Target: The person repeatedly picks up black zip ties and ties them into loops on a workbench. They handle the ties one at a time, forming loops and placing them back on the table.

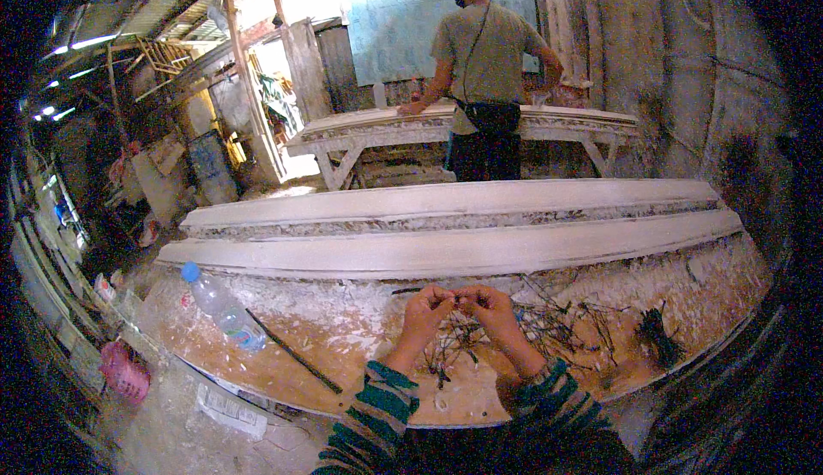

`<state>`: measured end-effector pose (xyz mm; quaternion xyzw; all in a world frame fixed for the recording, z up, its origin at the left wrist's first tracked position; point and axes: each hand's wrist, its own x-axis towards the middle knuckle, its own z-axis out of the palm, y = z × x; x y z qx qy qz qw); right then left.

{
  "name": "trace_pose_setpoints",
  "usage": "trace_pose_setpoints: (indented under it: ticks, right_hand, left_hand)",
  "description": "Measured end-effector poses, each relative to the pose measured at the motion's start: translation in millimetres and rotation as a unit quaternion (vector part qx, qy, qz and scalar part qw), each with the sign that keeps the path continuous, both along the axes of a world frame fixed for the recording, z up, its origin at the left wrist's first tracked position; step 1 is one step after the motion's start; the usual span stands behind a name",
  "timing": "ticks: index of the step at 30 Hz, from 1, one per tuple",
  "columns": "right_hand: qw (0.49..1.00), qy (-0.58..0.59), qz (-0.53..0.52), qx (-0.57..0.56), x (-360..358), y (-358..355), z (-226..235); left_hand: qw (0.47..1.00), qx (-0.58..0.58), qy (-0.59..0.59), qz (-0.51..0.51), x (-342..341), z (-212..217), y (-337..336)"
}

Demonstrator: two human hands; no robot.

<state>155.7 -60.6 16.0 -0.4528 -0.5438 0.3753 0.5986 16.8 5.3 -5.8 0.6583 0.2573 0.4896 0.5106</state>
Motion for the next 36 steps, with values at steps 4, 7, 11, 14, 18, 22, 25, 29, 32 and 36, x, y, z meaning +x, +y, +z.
trace_pose_setpoints:
  ticks: [4, 7, 11, 14, 18, 22, 25, 29, 32, 36]
  right_hand:
    - [0.999, 0.025, -0.008, -0.024, -1.7, -1.2, 3.3]
    - [0.999, -0.020, -0.001, -0.026, 1.8, 0.7, 1.1]
    - [0.999, 0.003, 0.020, -0.048, -1.6, 5.1, -11.6]
    - [1.000, 0.004, 0.026, -0.016, -6.1, 9.0, -19.6]
    - [1.000, 0.028, 0.010, 0.001, -7.3, 7.0, -17.3]
    - [0.998, 0.051, -0.010, -0.032, -3.4, -1.6, -7.2]
    - [0.997, 0.067, -0.022, -0.024, -2.8, 0.8, -2.9]
    - [0.997, 0.073, -0.018, -0.007, -0.6, 4.5, -6.0]
    - [0.997, 0.073, -0.010, -0.001, 0.8, 4.6, -9.2]
    - [0.998, 0.055, 0.000, -0.006, 1.0, 3.3, -7.6]
  left_hand:
    - [0.999, -0.039, -0.016, -0.017, 0.5, -5.8, 2.6]
    - [0.998, -0.003, 0.049, 0.050, 1.4, -5.5, 2.0]
    - [0.988, 0.064, 0.069, 0.119, -3.3, 6.1, 0.9]
    - [0.962, 0.135, 0.136, 0.195, -7.3, 11.0, -2.3]
    - [0.982, 0.079, 0.079, 0.152, -4.7, 7.1, -0.6]
    - [0.996, 0.020, -0.030, 0.079, -2.1, 6.9, 0.1]
    - [0.996, -0.051, -0.062, 0.023, -7.9, 18.6, -3.9]
    - [0.985, -0.148, -0.089, -0.012, -8.8, 30.1, -13.0]
    - [0.988, -0.131, -0.044, -0.062, -6.4, 27.7, -9.6]
    - [0.990, -0.114, 0.007, -0.078, -3.7, 14.1, -1.0]
